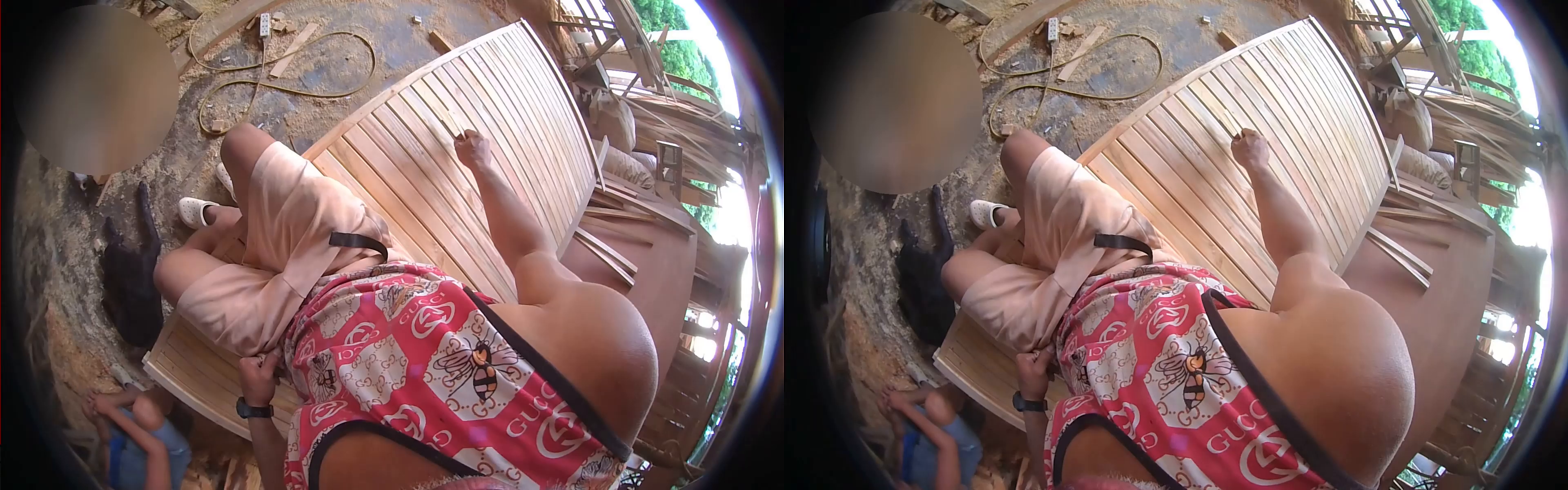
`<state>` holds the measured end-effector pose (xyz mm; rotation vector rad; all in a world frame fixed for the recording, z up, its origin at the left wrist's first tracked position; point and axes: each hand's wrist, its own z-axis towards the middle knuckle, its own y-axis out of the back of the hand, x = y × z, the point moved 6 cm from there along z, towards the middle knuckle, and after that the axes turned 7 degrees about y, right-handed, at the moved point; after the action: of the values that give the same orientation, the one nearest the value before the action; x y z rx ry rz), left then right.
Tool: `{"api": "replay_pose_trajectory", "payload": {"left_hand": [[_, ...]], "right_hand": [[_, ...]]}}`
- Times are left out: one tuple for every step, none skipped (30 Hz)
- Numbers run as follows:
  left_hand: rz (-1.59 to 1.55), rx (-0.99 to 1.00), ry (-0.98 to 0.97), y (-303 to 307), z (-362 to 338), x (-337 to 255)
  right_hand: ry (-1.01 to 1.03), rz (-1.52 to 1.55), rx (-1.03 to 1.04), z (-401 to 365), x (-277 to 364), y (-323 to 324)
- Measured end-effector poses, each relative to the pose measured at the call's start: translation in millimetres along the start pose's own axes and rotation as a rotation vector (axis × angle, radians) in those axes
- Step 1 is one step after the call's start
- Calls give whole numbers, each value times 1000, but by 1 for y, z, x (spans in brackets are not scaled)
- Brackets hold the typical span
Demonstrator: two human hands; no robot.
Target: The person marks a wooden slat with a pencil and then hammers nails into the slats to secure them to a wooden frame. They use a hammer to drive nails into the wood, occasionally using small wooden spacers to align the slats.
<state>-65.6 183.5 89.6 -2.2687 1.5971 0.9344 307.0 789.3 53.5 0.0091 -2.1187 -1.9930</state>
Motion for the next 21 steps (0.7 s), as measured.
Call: {"api": "replay_pose_trajectory", "payload": {"left_hand": [[5, 2, 8, 1, 0, 0], [18, 11, -1, 1, 0, -1], [32, 21, -11, 2, -1, -2], [37, 25, -7, 1, -1, -2], [42, 14, -6, 1, -2, -4], [44, 2, -7, 1, -1, -5], [44, 3, -6, 1, -1, -6], [38, 7, -1, 1, 0, -6], [31, 12, 4, 2, -1, -6], [32, 13, 4, 3, -1, -6], [21, 33, 25, 3, -1, -5], [11, 55, 45, 3, -1, -4], [5, 54, 36, 3, 0, -2], [23, 45, 18, 3, 0, -3], [42, 37, 2, 2, 1, -4], [39, 36, -3, 1, 2, -5], [34, 32, -9, 0, -1, -13], [29, 29, -12, 0, -3, -17], [31, 28, -10, 0, -4, -14], [25, 30, -16, 1, -3, -11], [19, 32, -22, 1, -2, -8]], "right_hand": [[5, -37, 6, 5, -3, -2], [3, -41, 12, 8, -6, -2], [0, -44, 16, 10, -9, -3], [-6, -45, 20, 11, -13, -3], [-15, -27, 32, 13, -16, -4], [-22, -10, 42, 15, -18, -3], [-22, -10, 43, 18, -20, -2], [-31, -23, 23, 20, -21, -2], [-41, -37, 3, 21, -24, -1], [-42, -37, 3, 23, -27, 0], [-27, -51, 4, 24, -27, 1], [-13, -66, 4, 25, -28, 4], [-9, -66, -6, 28, -27, 6], [-28, -70, -3, 29, -30, 6], [-49, -74, 0, 31, -33, 5], [-63, -47, 33, 32, -36, 3], [-64, -47, 33, 33, -37, 3], [-56, -56, 31, 34, -38, 3], [-49, -66, 29, 34, -38, 2], [-49, -66, 31, 32, -34, 4], [-67, -78, 46, 31, -30, 8]]}}
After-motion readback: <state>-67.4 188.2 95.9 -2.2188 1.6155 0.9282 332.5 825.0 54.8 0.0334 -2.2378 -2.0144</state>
